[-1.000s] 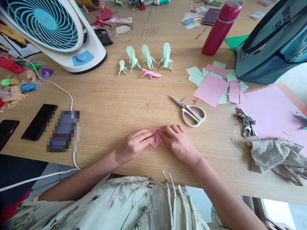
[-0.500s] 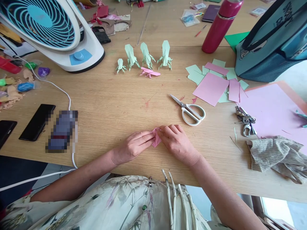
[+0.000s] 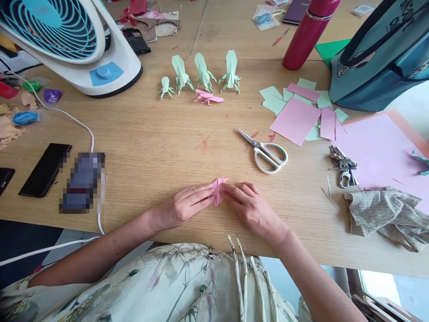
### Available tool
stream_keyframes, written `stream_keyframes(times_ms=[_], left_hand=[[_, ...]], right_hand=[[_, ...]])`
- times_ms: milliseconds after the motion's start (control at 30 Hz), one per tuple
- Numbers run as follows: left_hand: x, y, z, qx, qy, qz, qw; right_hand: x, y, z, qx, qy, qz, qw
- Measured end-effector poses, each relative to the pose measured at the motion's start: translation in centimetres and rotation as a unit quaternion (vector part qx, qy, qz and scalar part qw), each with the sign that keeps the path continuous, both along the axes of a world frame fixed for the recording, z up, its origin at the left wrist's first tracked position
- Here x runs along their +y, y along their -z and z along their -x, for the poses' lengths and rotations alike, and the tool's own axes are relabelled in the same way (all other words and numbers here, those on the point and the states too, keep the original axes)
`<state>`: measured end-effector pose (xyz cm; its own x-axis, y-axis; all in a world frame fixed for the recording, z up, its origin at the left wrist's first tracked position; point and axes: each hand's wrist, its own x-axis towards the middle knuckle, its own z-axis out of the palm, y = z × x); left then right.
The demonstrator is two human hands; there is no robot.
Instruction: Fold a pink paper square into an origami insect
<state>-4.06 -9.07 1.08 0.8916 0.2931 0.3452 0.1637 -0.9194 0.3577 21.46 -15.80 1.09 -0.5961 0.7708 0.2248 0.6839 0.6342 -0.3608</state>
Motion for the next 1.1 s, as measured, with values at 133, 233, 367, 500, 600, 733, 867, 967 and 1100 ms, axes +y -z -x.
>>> stream_keyframes(times_ms=[133, 233, 367, 500, 600, 733, 867, 967, 1100], left_hand=[[-0.1, -0.1, 0.0, 0.003, -0.005, 0.011, 1.0], [-0.1, -0.2, -0.1, 0.002, 0.0, 0.006, 1.0], [0.0, 0.1, 0.0, 0.001, 0.003, -0.018, 1.0], [0.0, 0.2, 0.0, -0.003, 0.001, -0.047, 0.999], [0.0, 0.2, 0.0, 0.0, 0.003, -0.051, 0.999], [0.0, 0.1, 0.0, 0.02, 0.003, -0.05, 0.999], [-0.1, 0.1, 0.0, 0.018, 0.003, -0.071, 0.997], [-0.4, 0.1, -0.2, 0.017, -0.012, -0.086, 0.996], [-1.0, 0.2, -0.3, 0.024, -0.041, -0.084, 0.995]], right_hand=[[-0.2, -0.1, 0.1, 0.005, -0.005, 0.016, 1.0], [-0.2, -0.2, 0.0, 0.0, -0.018, 0.024, 1.0], [-0.3, -0.1, -0.3, -0.006, -0.03, 0.008, 1.0], [-0.5, 0.0, -0.3, -0.012, -0.026, -0.016, 0.999], [-0.7, -0.2, -0.1, -0.026, -0.02, -0.026, 0.999], [-1.3, -0.4, 0.3, -0.045, -0.01, -0.023, 0.999], [-1.5, -0.3, 0.2, -0.042, 0.001, -0.003, 0.999], [-1.1, -0.2, -0.1, -0.029, -0.006, 0.015, 0.999], [-0.2, 0.0, -0.5, -0.004, -0.025, 0.033, 0.999]])
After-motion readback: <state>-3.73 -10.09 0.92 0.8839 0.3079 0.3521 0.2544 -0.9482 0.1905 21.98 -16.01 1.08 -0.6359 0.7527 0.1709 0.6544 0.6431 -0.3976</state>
